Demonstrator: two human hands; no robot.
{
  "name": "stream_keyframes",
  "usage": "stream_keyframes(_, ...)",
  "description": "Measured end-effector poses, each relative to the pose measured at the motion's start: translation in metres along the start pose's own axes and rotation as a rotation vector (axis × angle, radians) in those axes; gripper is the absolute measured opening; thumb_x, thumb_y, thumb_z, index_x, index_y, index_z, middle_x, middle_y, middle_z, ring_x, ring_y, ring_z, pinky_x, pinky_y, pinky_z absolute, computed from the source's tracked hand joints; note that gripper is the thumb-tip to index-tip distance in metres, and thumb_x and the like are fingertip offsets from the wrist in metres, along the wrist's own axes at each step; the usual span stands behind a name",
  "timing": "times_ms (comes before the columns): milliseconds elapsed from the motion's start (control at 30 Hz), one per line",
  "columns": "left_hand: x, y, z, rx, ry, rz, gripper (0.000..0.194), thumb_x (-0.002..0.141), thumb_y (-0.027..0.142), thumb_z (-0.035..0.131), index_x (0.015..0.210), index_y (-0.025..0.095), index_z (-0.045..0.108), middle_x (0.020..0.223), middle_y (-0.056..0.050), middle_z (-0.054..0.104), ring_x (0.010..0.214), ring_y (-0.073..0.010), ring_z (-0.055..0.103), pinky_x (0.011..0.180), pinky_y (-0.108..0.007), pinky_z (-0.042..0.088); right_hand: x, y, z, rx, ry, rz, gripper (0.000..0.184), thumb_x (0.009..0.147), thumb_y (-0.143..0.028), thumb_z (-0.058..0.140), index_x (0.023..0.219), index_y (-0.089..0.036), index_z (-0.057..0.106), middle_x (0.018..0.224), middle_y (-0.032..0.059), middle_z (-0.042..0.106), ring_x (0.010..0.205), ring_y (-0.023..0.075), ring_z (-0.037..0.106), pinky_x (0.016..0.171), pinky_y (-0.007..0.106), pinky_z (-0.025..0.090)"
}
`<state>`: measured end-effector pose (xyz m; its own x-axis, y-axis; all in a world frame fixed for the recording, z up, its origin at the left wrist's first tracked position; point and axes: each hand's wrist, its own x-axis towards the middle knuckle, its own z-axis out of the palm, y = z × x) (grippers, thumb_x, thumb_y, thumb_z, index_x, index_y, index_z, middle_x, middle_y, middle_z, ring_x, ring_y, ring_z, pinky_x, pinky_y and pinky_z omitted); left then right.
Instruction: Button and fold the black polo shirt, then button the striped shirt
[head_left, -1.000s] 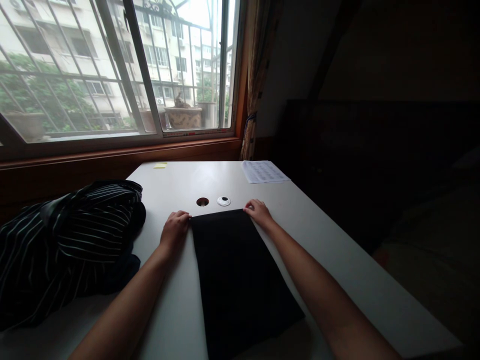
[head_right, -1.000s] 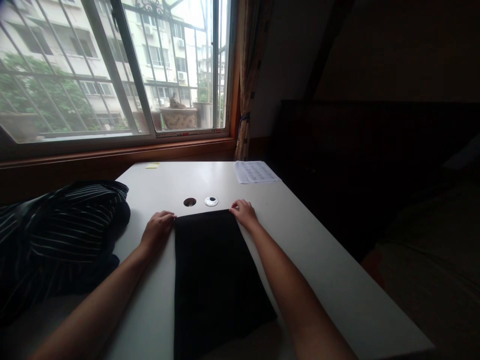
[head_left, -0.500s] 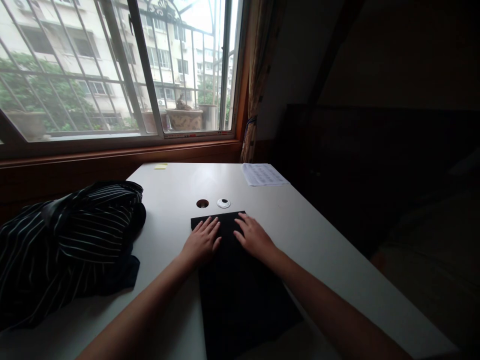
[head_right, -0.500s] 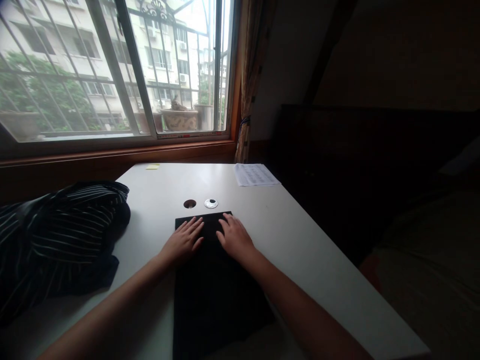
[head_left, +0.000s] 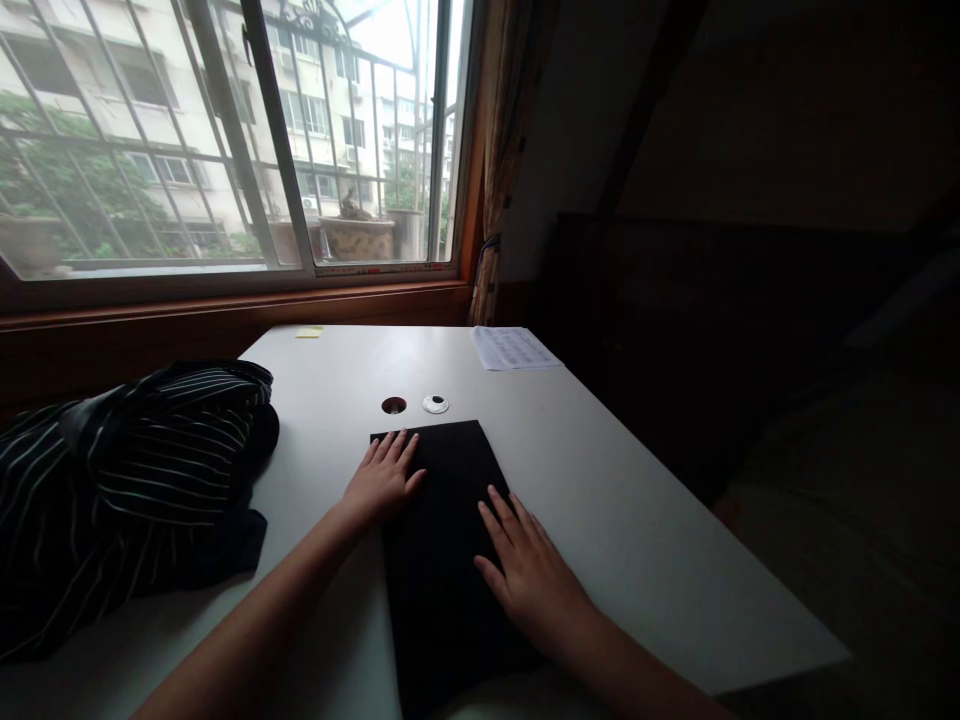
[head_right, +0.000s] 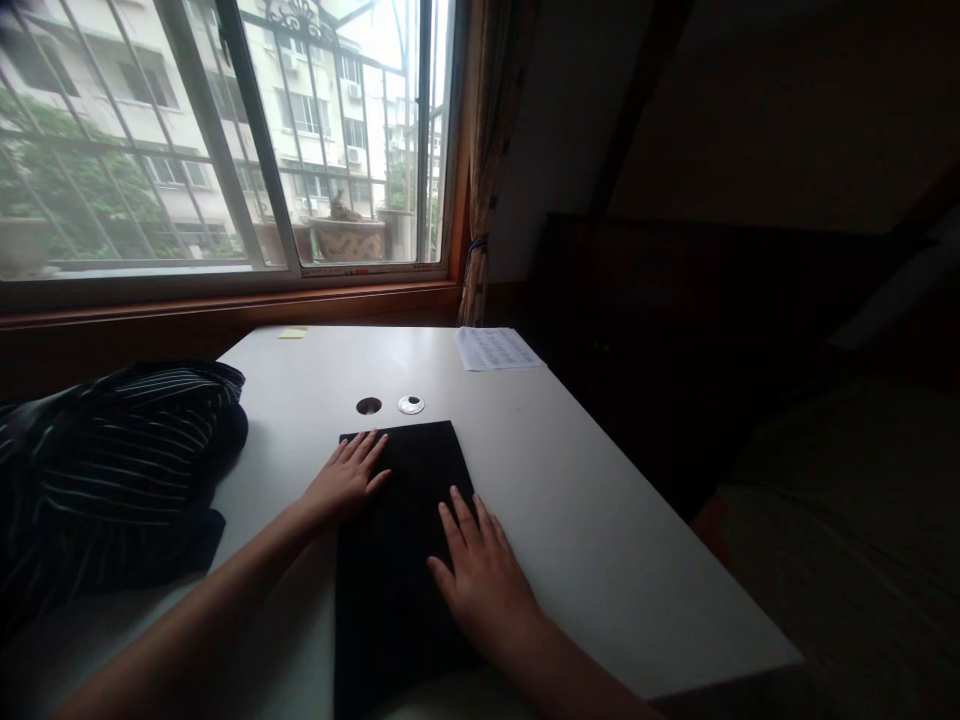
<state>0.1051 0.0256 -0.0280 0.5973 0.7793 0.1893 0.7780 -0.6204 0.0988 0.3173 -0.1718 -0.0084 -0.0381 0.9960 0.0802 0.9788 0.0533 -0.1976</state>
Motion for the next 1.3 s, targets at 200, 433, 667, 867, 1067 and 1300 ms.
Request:
stream_keyframes(200, -0.001, 0.002, -0.004, -0.013, -0.022, -0.010, 0.068, 0.098, 0.058, 0.033, 0.156, 0.024, 0.024, 0.162, -0.007, 0.022, 0.150, -0.0308, 0.018, 0.121, -0.052, 0.016, -0.026, 0.001, -0.009, 0.000, -0.071, -0.013, 0.065, 0.099, -0.061, 0.029, 0.157, -0.034, 0.015, 0.165, -0.0039, 0.000, 0.152, 0.0285, 0.006, 0.122, 0.051, 0.020)
stream_keyframes(433, -0.010, 0.009, -0.019, -0.007, 0.053, 0.036, 0.058, 0.099, 0.047, 0.040, 0.152, 0.025, 0.034, 0.160, -0.009, 0.029, 0.148, -0.0345, 0.024, 0.119, -0.061, 0.016, -0.031, 0.002, -0.010, 0.002, -0.088, -0.004, 0.065, 0.099, -0.059, 0.032, 0.156, -0.036, 0.012, 0.165, -0.0041, -0.001, 0.152, 0.0274, 0.006, 0.122, 0.050, 0.020)
stream_keyframes(667, -0.035, 0.070, -0.023, -0.077, 0.103, 0.398, 0.050, 0.100, 0.038, 0.037, 0.147, 0.022, 0.043, 0.161, -0.006, 0.028, 0.148, -0.0295, 0.025, 0.120, -0.055, 0.020, -0.030, 0.003, -0.004, -0.035, -0.046, -0.033, 0.064, 0.099, -0.056, 0.035, 0.156, -0.035, 0.016, 0.165, -0.0022, 0.004, 0.151, 0.0281, 0.010, 0.121, 0.051, 0.022)
stream_keyframes(867, -0.040, 0.080, -0.004, -0.092, 0.066, 0.296, 0.060, 0.101, 0.047, 0.034, 0.155, 0.022, 0.025, 0.163, -0.006, 0.020, 0.150, -0.0289, 0.016, 0.119, -0.056, 0.022, -0.030, 0.003, -0.005, -0.045, -0.059, -0.029, 0.064, 0.100, -0.056, 0.034, 0.157, -0.033, 0.016, 0.165, -0.0006, 0.004, 0.151, 0.0278, 0.011, 0.121, 0.051, 0.023)
stream_keyframes(1067, -0.025, 0.051, -0.007, -0.030, 0.008, 0.179, 0.059, 0.100, 0.042, 0.037, 0.155, 0.025, 0.025, 0.163, -0.005, 0.016, 0.151, -0.0282, 0.014, 0.121, -0.058, 0.014, -0.031, 0.002, -0.006, -0.023, -0.068, -0.016, 0.064, 0.100, -0.056, 0.033, 0.157, -0.034, 0.013, 0.165, -0.0019, 0.002, 0.152, 0.0264, 0.009, 0.121, 0.051, 0.022)
stream_keyframes(1300, -0.010, -0.026, -0.015, -0.022, -0.084, 0.080, 0.055, 0.102, 0.042, 0.031, 0.155, 0.029, 0.023, 0.163, -0.003, 0.015, 0.151, -0.0288, 0.012, 0.117, -0.064, 0.016, -0.029, 0.001, -0.009, 0.002, -0.105, 0.004, 0.064, 0.100, -0.058, 0.031, 0.156, -0.035, 0.012, 0.165, -0.0034, 0.000, 0.152, 0.0249, 0.008, 0.122, 0.050, 0.018)
